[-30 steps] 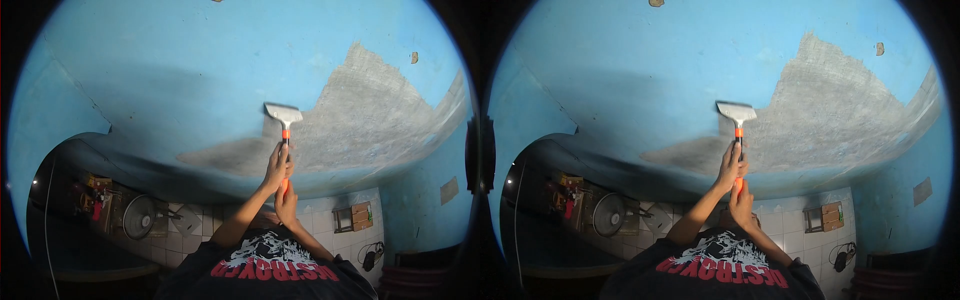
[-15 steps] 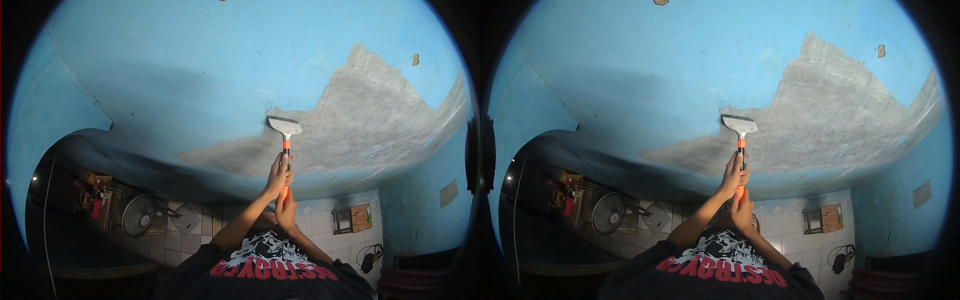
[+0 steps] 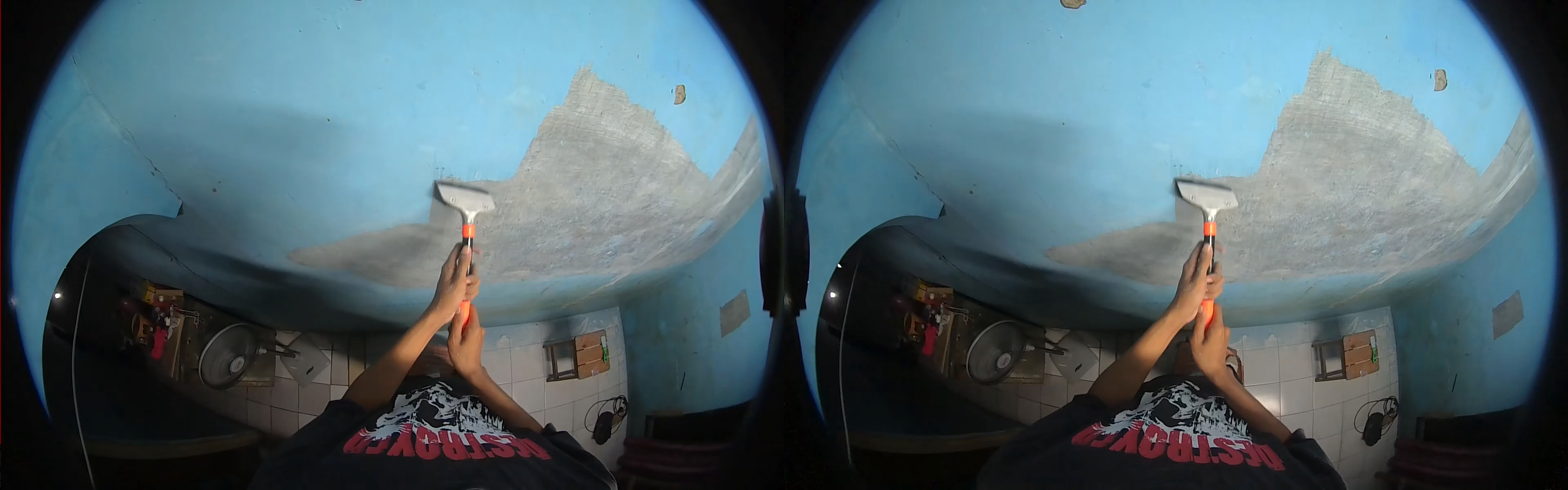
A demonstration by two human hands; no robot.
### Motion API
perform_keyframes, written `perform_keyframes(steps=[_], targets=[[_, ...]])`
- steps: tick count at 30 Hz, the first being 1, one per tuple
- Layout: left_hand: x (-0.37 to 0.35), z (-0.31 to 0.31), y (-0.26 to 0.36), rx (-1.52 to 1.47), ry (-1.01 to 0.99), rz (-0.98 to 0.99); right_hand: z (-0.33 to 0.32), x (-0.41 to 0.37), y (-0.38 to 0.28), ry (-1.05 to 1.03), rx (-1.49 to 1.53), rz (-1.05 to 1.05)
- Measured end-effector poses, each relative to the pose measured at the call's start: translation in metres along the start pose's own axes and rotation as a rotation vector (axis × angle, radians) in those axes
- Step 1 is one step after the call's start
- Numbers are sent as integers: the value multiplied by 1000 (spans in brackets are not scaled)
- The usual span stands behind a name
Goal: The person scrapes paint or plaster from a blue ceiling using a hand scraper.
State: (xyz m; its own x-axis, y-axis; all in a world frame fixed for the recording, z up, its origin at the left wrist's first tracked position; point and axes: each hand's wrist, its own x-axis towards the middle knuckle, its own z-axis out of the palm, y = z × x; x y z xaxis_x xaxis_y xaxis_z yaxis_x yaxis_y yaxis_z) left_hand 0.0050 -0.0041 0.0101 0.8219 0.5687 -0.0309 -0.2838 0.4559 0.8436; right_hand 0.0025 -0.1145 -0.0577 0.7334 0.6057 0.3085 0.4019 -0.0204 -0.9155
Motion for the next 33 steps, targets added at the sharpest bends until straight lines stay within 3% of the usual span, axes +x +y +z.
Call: perform_keyframes(steps=[4,10,15,22,28,33], targets=[[6,10,27,7,-74,26,-5,17,-23,-19,25,40],[0,-17,-16,-10,-77,-94,-1,-10,20,-78,-24,59],[12,1,17,-6,-117,-14,-6,16,-3,-46,-52,32],[4,-14,-14,4,-77,-71,-10,-2,9,-87,-30,64],[11,2,10,-31,-109,16,-14,16,-8,-67,-74,51],[-3,-9,-11,-38,-30,-70,-10,-6,1,-79,-26,48]])
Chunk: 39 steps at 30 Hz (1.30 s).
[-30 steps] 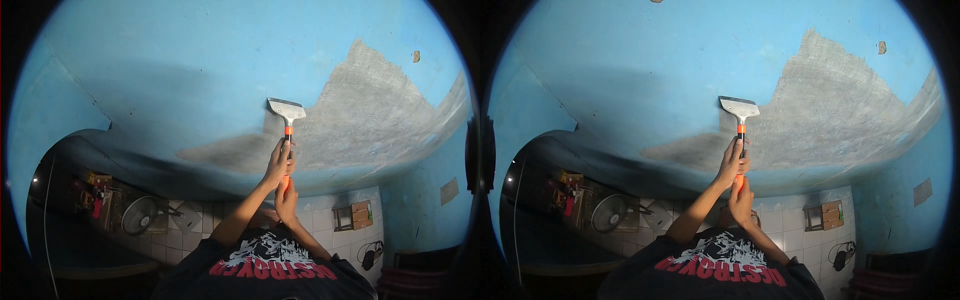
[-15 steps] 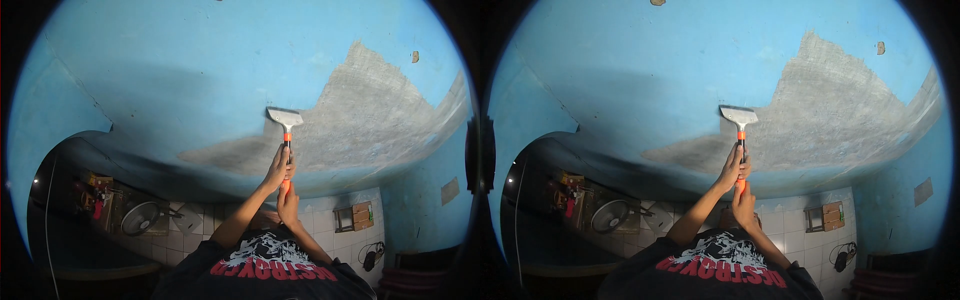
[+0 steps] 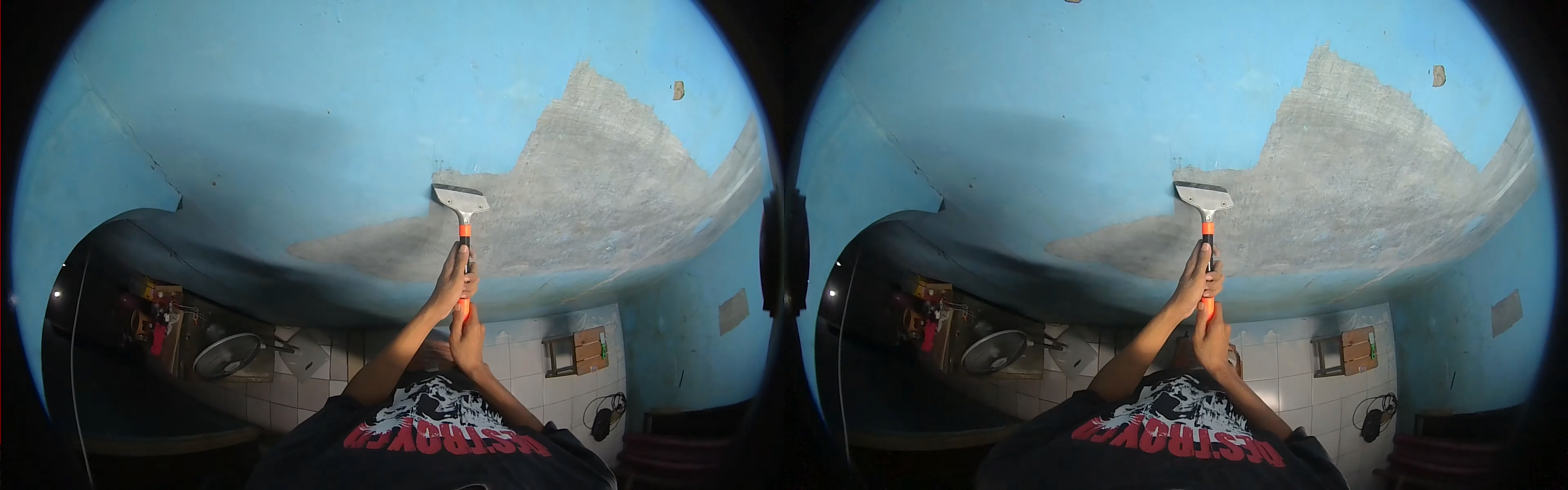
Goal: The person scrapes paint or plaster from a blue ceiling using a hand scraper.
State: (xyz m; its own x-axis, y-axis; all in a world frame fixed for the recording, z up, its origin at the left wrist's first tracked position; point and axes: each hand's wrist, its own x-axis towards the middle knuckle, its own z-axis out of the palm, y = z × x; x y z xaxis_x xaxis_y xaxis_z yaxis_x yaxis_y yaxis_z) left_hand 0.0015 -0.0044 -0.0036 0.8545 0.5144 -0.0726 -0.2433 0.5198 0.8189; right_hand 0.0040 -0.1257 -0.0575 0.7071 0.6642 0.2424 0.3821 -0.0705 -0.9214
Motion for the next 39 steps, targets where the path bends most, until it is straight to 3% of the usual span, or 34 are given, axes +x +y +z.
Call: perform_keyframes(steps=[5,10,17,22,28,34,39], targets=[[7,11,30,0,-64,44,2,17,-26,11,33,44],[-1,-3,-2,-40,-25,4,6,0,-1,47,-13,-33],[8,14,35,4,-85,61,3,14,-24,48,1,8],[-1,-4,2,-40,-33,-6,7,-2,-4,49,-38,-24],[6,12,35,-2,-59,40,5,21,-33,64,12,-11],[0,-1,11,12,-33,-6,10,1,-6,6,21,50],[6,15,38,23,-61,61,2,20,-35,-7,46,61]])
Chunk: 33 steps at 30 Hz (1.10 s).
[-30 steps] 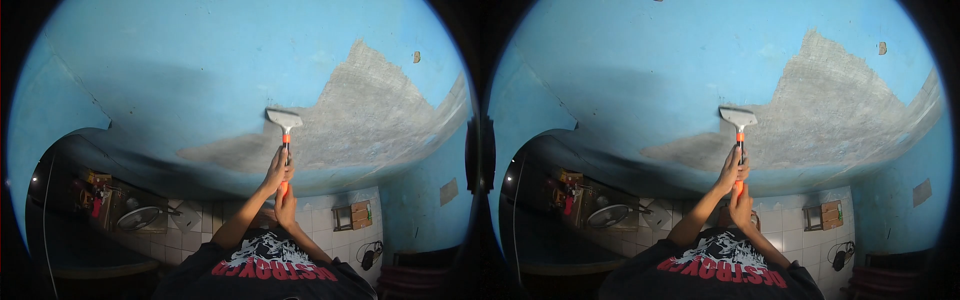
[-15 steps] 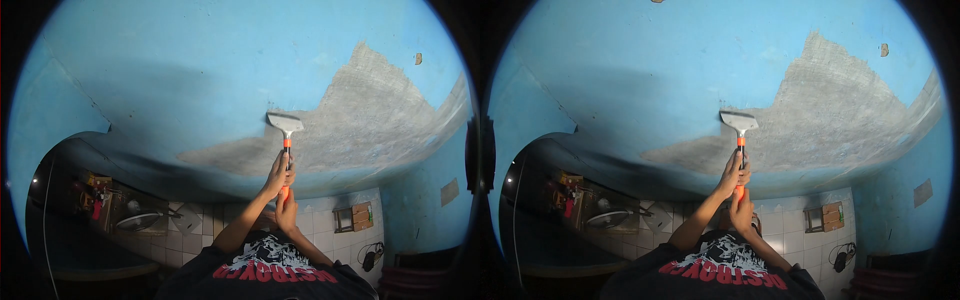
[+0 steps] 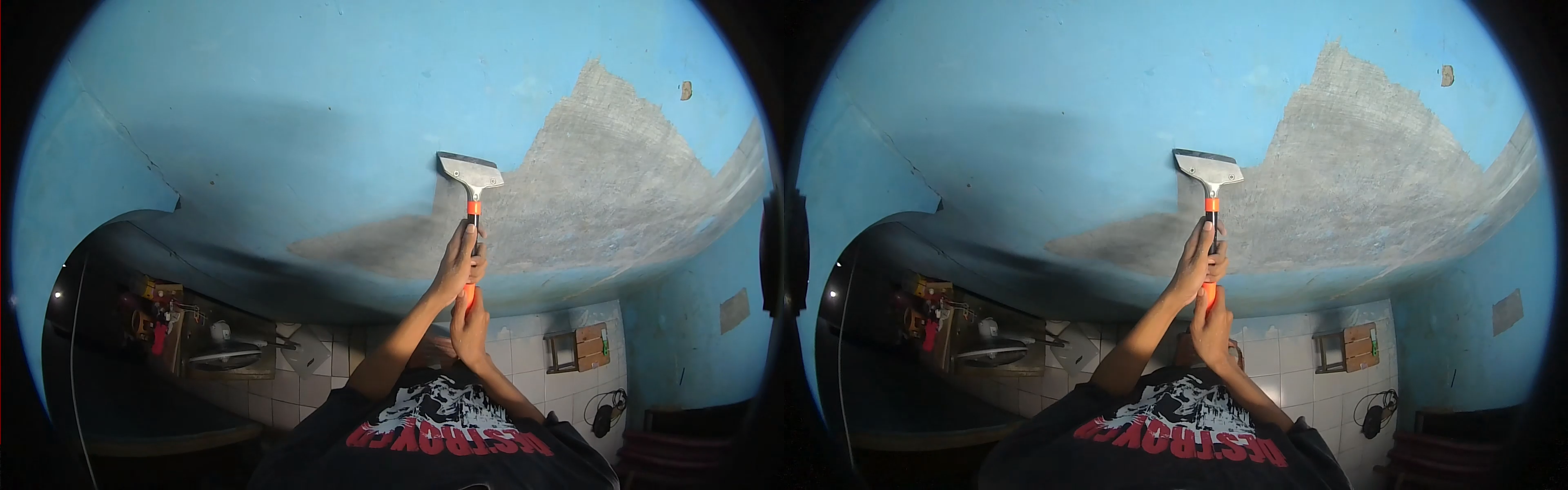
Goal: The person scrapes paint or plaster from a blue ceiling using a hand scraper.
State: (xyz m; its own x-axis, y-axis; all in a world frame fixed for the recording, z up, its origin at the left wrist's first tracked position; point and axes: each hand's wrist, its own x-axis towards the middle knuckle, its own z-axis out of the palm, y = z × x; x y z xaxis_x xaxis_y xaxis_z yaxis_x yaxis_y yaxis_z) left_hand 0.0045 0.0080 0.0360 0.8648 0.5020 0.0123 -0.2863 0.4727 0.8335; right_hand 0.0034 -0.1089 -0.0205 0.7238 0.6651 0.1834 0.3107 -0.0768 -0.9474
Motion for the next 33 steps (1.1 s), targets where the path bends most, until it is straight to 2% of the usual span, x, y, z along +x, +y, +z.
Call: perform_keyframes(steps=[7,12,16,23,28,32,33], targets=[[-3,-12,-22,-14,31,-50,4,-13,23,24,-14,-16],[2,-1,3,-5,-13,5,4,-2,7,39,-45,-49],[-9,-13,-26,-27,48,-70,8,-15,36,59,-61,-89],[-1,3,7,34,10,-1,4,1,2,49,16,-58],[-5,-16,-35,-34,37,-55,2,-20,38,-4,-27,-4],[3,3,-3,-3,49,-3,-1,2,12,21,-5,-68],[4,4,2,11,37,8,-3,6,3,0,-13,-11]])
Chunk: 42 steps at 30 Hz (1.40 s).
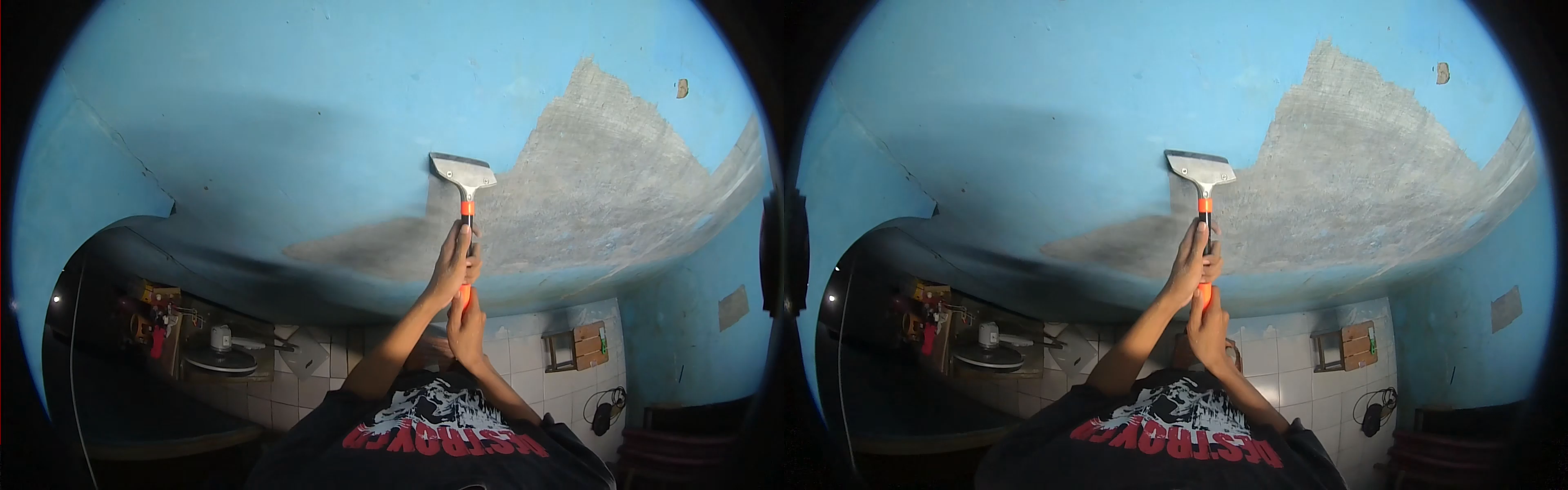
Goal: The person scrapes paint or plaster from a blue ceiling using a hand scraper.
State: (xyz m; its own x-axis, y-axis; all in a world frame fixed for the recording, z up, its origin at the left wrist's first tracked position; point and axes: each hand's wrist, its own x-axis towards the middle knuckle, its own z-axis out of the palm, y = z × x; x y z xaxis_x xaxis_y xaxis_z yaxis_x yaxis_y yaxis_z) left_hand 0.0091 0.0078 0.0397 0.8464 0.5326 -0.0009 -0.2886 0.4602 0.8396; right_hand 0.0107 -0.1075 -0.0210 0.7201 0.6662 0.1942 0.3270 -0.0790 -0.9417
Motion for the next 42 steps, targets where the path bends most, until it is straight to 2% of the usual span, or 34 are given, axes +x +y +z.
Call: perform_keyframes(steps=[2,7,9,11,13,16,20,25,31,33,37,42], targets=[[-2,-1,-3,15,-15,18,-1,-6,4,-12,-4,9],[-14,-18,-39,-20,64,-109,7,-25,36,-12,-5,29],[-10,-7,-20,-2,67,-75,6,-17,23,36,7,-48],[-4,-1,-1,63,23,25,4,-8,10,27,19,-21],[-2,-3,-10,64,39,50,3,-7,12,20,31,-16],[-8,-12,-38,36,100,-46,1,-17,33,34,20,-46],[-3,1,-20,21,68,-13,-8,-8,26,1,4,-12],[-6,-3,-37,-1,72,-10,-13,-12,27,-7,9,18],[2,6,-23,15,69,-2,-21,-2,21,-26,-15,-8],[2,6,-26,-18,65,17,-25,-2,16,-82,-15,78],[-4,-2,-48,23,149,-63,-23,-12,30,-86,-19,57],[-2,9,-37,26,126,-45,-33,-7,20,-110,10,99]])
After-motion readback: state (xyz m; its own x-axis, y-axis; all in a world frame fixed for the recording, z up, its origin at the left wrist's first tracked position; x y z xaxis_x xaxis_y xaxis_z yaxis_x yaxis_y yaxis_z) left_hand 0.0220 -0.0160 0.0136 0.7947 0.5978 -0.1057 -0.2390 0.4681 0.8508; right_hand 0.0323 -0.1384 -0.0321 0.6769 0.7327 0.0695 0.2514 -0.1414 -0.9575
